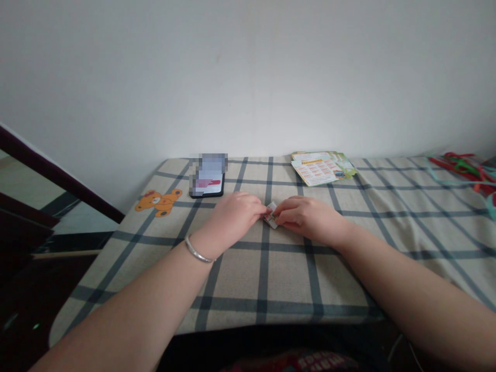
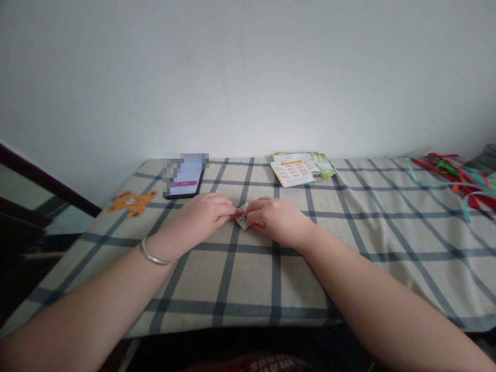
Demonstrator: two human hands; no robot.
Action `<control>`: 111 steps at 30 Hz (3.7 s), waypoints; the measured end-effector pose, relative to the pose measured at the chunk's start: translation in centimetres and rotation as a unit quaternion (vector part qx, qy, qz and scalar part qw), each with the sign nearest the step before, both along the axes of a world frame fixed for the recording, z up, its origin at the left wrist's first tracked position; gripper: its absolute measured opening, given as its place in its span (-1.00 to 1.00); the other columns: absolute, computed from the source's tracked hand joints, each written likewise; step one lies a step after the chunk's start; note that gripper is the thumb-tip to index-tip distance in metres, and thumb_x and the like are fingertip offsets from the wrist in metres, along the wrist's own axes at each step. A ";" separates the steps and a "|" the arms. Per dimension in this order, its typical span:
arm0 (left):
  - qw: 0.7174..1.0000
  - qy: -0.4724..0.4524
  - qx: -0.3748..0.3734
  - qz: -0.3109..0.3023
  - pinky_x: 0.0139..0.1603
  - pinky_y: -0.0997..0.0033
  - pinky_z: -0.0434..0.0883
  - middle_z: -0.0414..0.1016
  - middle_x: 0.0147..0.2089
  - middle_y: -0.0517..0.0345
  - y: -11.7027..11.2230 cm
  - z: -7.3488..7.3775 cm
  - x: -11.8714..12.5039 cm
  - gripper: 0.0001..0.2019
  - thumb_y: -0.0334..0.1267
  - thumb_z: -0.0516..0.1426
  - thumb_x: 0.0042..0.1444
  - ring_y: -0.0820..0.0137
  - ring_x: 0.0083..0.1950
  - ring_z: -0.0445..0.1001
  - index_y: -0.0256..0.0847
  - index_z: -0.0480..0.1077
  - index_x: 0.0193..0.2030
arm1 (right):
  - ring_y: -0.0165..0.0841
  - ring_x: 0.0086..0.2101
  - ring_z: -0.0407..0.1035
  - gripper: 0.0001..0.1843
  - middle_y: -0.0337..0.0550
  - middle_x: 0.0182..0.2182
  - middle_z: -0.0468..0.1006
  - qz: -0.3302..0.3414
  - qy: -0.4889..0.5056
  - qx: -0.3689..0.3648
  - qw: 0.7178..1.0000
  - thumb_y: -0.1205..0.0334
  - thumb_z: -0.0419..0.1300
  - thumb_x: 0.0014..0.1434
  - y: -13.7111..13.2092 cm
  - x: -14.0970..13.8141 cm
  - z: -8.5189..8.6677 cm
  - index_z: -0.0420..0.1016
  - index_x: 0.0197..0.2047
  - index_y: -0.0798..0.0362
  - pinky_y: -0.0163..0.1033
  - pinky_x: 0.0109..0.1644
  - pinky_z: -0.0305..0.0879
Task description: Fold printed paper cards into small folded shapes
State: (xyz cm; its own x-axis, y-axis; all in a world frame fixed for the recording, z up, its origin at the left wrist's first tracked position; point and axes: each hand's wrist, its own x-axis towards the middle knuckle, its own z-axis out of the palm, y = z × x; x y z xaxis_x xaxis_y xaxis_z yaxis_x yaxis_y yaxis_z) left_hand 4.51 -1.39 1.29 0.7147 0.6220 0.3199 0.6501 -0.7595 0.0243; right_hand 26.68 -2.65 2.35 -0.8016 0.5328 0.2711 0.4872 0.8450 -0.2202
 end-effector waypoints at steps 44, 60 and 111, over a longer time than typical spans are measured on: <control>0.994 -0.087 0.006 0.062 0.04 0.13 0.31 0.62 -0.26 0.17 0.8 -0.6 -0.2 -0.92 -0.31 0.22 0.12 0.27 -0.16 0.51 -0.11 0.57 -0.26 | -0.32 -0.20 0.46 -0.80 -0.06 -0.17 0.58 -0.052 0.013 0.041 0.998 0.37 0.09 0.27 0.5 0.0 -0.9 0.55 -0.17 0.08 -0.24 -0.12 0.36; 0.996 -0.057 0.010 0.061 0.13 0.11 0.24 0.59 -0.25 0.18 0.5 -0.4 0.0 -0.90 -0.34 0.17 0.14 0.26 -0.12 0.47 -0.13 0.54 -0.25 | -0.32 -0.15 0.47 -0.78 -0.10 -0.14 0.59 -0.013 -0.021 0.047 0.999 0.38 0.11 0.26 0.5 -0.1 -0.6 0.59 -0.16 0.02 -0.19 -0.07 0.41; 0.995 0.048 0.052 0.064 0.32 -0.18 0.06 0.58 -0.07 0.09 -2.7 1.1 0.3 -0.75 -0.36 0.02 0.23 0.15 0.17 0.37 -0.18 0.52 -0.11 | -0.17 0.04 0.37 -0.62 -0.02 -0.04 0.57 -0.183 -0.027 0.037 0.982 0.10 0.12 0.25 0.5 -1.2 -1.4 0.48 0.08 0.07 -0.06 0.10 0.32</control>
State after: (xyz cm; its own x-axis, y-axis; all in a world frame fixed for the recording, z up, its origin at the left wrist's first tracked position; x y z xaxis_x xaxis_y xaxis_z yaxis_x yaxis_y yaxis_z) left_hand 4.82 -4.09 2.42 0.6627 0.6767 0.3207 0.7367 -0.6661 -0.1167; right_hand 25.51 -2.19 1.00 -0.5748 0.7682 0.2820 0.7703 0.6242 -0.1303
